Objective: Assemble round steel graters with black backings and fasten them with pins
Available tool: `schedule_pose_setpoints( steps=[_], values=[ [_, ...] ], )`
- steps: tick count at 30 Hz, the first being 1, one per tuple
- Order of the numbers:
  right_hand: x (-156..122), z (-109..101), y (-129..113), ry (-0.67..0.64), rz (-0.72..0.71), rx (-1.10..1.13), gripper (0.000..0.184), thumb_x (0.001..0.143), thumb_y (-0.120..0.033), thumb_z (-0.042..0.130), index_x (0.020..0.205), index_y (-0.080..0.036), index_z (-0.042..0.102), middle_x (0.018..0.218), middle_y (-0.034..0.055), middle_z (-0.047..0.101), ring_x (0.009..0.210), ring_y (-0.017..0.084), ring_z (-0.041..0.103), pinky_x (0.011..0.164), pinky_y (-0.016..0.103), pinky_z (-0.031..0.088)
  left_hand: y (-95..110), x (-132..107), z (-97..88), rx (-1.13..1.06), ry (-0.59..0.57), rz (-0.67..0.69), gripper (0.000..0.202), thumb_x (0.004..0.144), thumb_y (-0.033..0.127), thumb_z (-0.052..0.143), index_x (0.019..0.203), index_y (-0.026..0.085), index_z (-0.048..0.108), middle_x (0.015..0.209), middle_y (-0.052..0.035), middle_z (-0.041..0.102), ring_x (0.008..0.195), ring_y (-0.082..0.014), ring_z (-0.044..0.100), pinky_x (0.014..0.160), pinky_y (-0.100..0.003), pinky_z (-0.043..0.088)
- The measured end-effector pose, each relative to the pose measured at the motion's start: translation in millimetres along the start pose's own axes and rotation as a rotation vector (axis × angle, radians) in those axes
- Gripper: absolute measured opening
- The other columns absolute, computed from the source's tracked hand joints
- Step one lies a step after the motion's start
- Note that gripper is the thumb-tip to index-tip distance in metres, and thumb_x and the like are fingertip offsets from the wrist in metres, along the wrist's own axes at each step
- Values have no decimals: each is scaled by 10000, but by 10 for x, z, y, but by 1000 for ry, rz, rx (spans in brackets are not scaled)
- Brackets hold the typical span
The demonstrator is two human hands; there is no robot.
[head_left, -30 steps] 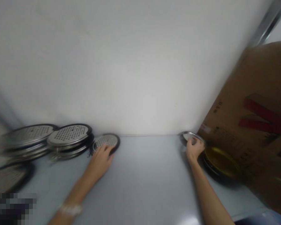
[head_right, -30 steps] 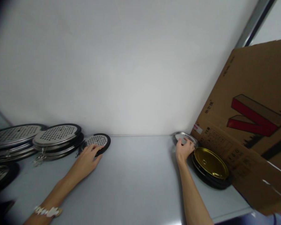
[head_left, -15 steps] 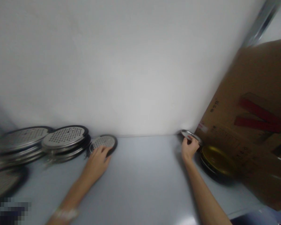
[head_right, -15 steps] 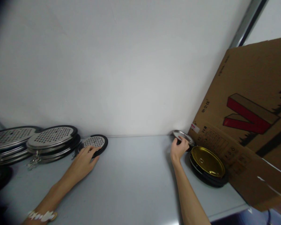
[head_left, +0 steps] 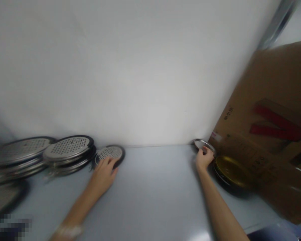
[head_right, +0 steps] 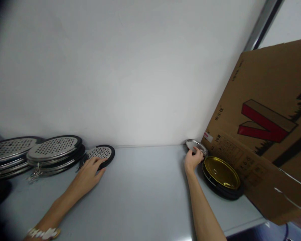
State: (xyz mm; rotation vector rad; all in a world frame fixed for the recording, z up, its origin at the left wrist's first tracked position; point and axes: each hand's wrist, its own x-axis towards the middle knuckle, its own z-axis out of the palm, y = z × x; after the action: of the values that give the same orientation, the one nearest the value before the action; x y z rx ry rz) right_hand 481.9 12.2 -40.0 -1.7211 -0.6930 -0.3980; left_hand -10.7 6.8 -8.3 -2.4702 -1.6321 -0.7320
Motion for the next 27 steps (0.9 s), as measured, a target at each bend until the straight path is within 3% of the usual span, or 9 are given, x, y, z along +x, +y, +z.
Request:
schedule_pose_setpoints(
  steps=[5, 11, 18, 23, 27],
  values=[
    [16, -23, -18, -142, -38, -55, 319, 712, -256, 488, 927, -117, 678, 965, 185, 689, 992, 330, 572, 993, 476, 356, 26, 3, -29, 0, -17, -16, 421, 874, 269, 449, 1227, 136, 635, 1136, -144, 616, 1088, -309, 564, 1000, -454, 452],
    [-203, -24, -267, -300, -72, -69, 346, 749, -278, 460, 948, -102, 681, 1000, 202, 669, 1008, 345, 558, 985, 486, 352, 47, -2, -35, -6, -14, -20, 412, 873, 255, 447, 1221, 139, 634, 1133, -146, 617, 1109, -319, 560, 1006, -461, 450],
    [-868, -109, -827, -535, -192, 50, 363, 808, -313, 501, 1084, -155, 676, 1077, 151, 645, 1042, 327, 543, 976, 475, 378, 71, 0, -39, -15, -17, -21, 389, 874, 232, 464, 1212, 150, 638, 1128, -137, 620, 1095, -313, 562, 1015, -461, 442],
    [-1396, -356, -1235, -765, -282, 286, 330, 846, -268, 535, 1145, -172, 637, 1103, 121, 633, 1047, 291, 546, 950, 443, 424, 150, -10, -82, -17, -40, -48, 381, 893, 208, 474, 1237, 157, 631, 1131, -129, 604, 1090, -298, 558, 1018, -447, 442],
    [-1629, -562, -1384, -955, -355, 433, 303, 872, -228, 524, 1161, -202, 610, 1070, 83, 629, 973, 243, 586, 899, 390, 473, 226, -20, -120, -20, -44, -58, 370, 891, 183, 490, 1232, 146, 630, 1134, -133, 598, 1088, -298, 545, 1018, -453, 439]
  ],
)
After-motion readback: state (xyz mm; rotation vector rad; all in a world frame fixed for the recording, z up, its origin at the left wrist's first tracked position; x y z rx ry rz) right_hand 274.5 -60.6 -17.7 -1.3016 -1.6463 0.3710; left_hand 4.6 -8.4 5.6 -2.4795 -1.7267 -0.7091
